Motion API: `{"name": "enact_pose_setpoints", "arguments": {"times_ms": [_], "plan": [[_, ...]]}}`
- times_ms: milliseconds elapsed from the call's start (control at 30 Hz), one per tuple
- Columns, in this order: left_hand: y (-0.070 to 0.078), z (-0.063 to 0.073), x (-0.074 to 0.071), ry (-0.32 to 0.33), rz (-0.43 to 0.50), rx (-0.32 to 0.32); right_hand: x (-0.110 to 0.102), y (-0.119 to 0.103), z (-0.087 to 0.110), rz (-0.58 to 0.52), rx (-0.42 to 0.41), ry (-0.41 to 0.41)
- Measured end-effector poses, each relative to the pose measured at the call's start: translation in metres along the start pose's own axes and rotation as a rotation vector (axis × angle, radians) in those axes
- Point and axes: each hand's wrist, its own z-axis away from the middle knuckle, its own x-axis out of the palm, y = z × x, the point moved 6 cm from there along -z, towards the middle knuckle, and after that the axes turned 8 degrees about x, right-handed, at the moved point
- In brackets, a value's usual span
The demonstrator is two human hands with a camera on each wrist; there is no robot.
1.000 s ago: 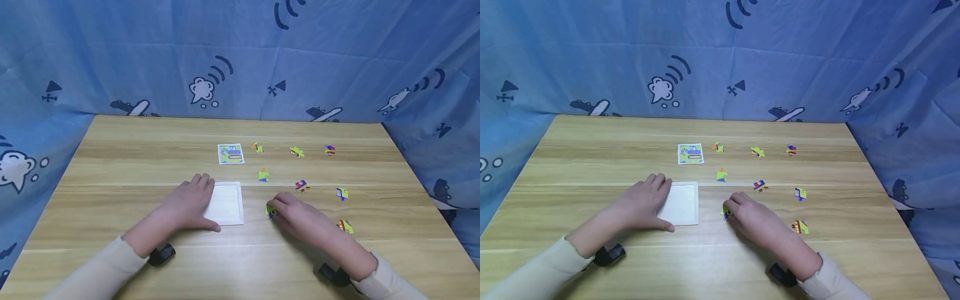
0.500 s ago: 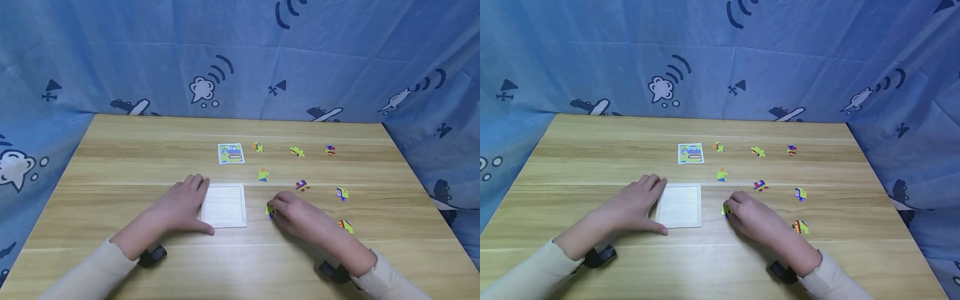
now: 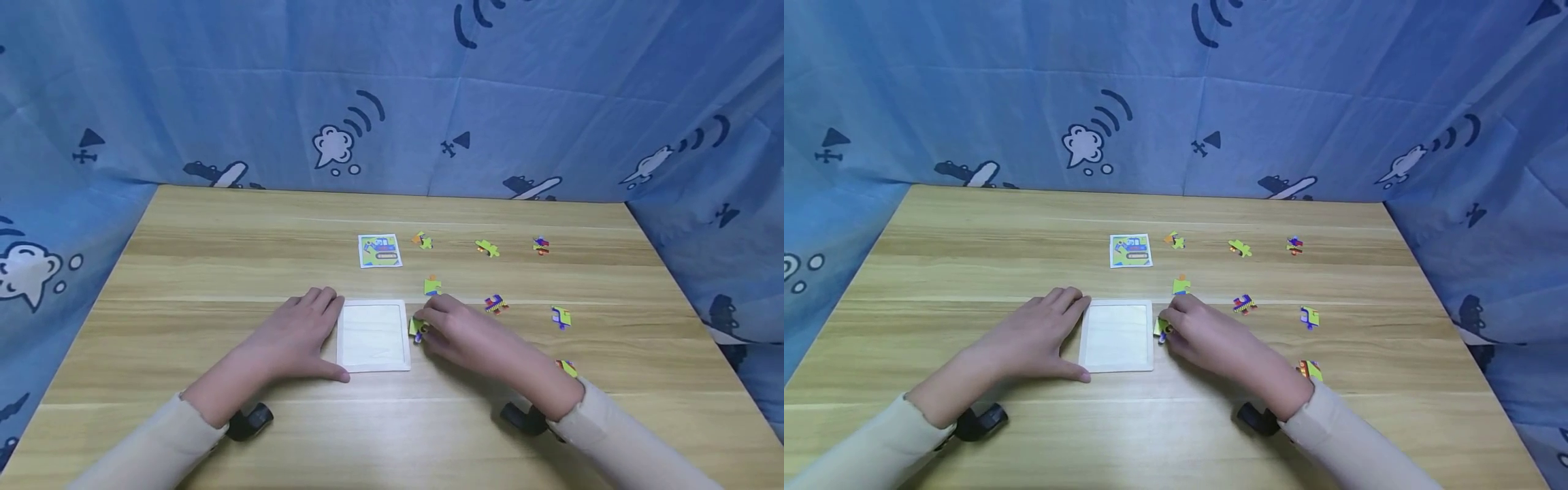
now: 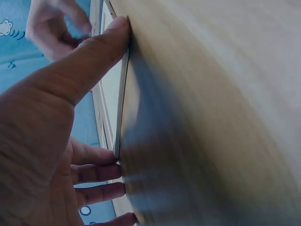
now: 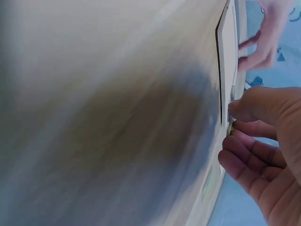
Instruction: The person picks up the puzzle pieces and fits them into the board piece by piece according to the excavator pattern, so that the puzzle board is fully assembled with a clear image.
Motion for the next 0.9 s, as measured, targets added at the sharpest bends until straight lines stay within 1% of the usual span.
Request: {"name": "enact_pose_setpoints", "arguments": {"times_ms": [233, 433, 600, 767, 900], "plan": [[0.004, -0.005, 0.002, -0.007, -0.004, 0.015, 0.009, -0.026, -0.033, 0.008, -0.067, -0.081], [0.007, -0.007, 0.002, -0.02, 0.003, 0.017, 0.016, -0.041, -0.051, 0.026, -0.126, -0.052], [0.008, -0.007, 0.001, -0.017, -0.019, 0.022, 0.02, -0.047, -0.057, 0.045, -0.16, -0.013], [0.008, -0.007, 0.001, -0.018, -0.023, 0.018, 0.021, -0.05, -0.059, 0.032, -0.165, -0.016], [0.008, -0.008, 0.001, -0.02, -0.022, 0.017, 0.022, -0.054, -0.06, 0.032, -0.192, 0.0]]}}
